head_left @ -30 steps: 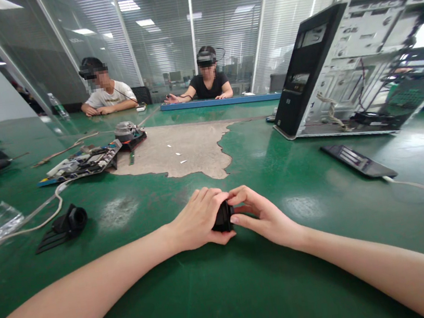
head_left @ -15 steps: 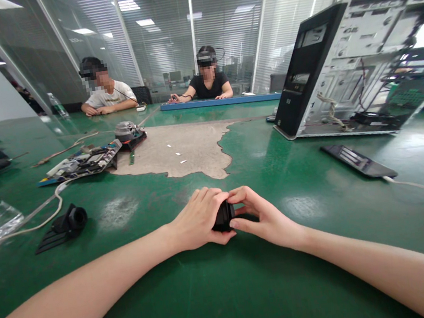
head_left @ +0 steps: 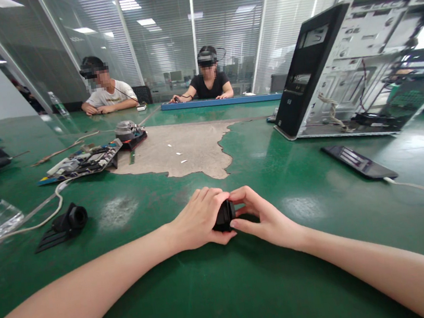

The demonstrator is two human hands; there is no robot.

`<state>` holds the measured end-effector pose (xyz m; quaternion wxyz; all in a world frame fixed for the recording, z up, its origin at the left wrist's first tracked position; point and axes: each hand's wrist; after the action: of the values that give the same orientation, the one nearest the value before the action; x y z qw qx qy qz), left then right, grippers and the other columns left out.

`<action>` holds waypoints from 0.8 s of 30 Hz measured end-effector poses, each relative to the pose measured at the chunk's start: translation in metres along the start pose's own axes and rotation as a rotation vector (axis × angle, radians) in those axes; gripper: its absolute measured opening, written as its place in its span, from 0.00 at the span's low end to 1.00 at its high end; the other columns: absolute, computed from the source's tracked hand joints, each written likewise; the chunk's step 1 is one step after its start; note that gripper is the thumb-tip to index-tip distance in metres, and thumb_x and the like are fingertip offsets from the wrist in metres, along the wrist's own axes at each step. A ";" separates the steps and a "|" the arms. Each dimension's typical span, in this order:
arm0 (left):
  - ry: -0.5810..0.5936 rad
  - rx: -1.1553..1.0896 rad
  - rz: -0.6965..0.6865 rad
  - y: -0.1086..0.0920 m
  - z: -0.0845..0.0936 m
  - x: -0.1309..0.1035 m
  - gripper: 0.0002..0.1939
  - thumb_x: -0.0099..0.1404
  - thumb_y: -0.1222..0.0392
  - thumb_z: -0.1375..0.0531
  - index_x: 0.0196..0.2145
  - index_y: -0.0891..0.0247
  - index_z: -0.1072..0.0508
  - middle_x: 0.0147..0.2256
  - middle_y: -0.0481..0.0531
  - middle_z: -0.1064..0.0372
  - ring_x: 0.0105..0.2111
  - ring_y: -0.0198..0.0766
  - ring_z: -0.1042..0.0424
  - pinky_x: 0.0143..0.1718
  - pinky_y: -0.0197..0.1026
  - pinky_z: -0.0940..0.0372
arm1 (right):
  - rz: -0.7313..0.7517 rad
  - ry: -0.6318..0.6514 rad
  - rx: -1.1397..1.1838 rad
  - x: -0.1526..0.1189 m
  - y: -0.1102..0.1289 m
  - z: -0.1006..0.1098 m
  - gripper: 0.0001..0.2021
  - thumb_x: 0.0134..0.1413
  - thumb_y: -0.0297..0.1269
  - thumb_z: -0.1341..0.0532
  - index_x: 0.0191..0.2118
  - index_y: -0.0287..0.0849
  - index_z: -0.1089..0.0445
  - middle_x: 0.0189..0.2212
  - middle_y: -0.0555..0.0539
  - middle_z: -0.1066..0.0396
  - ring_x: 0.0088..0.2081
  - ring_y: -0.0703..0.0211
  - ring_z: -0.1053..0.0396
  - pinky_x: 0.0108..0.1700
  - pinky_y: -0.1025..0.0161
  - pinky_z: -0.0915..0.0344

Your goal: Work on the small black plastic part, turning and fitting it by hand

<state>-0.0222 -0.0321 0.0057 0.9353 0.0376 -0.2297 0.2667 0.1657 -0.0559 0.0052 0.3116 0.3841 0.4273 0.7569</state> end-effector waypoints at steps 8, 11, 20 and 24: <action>0.001 -0.010 0.004 -0.001 0.000 0.001 0.32 0.51 0.50 0.42 0.48 0.68 0.48 0.44 0.60 0.42 0.40 0.47 0.42 0.40 0.48 0.43 | 0.068 -0.029 -0.005 -0.002 -0.002 0.000 0.07 0.51 0.32 0.43 0.38 0.45 0.40 0.42 0.47 0.44 0.45 0.60 0.40 0.47 0.59 0.34; -0.002 -0.016 0.008 0.000 0.000 0.001 0.31 0.52 0.49 0.42 0.47 0.68 0.48 0.44 0.60 0.42 0.41 0.47 0.42 0.40 0.48 0.44 | 0.020 -0.050 -0.001 -0.001 -0.004 -0.001 0.11 0.51 0.32 0.43 0.42 0.45 0.42 0.41 0.47 0.42 0.45 0.60 0.39 0.46 0.58 0.33; -0.003 -0.013 0.005 -0.001 0.000 0.000 0.30 0.52 0.50 0.42 0.47 0.67 0.48 0.44 0.60 0.42 0.41 0.48 0.41 0.40 0.48 0.44 | 0.031 -0.005 -0.021 -0.001 0.001 -0.002 0.17 0.47 0.28 0.41 0.43 0.46 0.44 0.41 0.48 0.42 0.44 0.60 0.38 0.46 0.57 0.33; -0.005 -0.017 0.006 0.000 0.000 0.000 0.30 0.52 0.50 0.42 0.48 0.66 0.48 0.44 0.60 0.42 0.40 0.47 0.41 0.39 0.48 0.43 | 0.043 -0.003 0.047 -0.001 -0.001 -0.001 0.12 0.50 0.31 0.42 0.41 0.46 0.42 0.42 0.48 0.43 0.45 0.61 0.39 0.48 0.58 0.34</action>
<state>-0.0219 -0.0324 0.0054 0.9341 0.0296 -0.2346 0.2675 0.1656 -0.0570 0.0040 0.2870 0.4015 0.4361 0.7525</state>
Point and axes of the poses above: each hand's wrist, its own x-axis towards the middle knuckle, its own z-axis out of the back of the hand, y = z × x
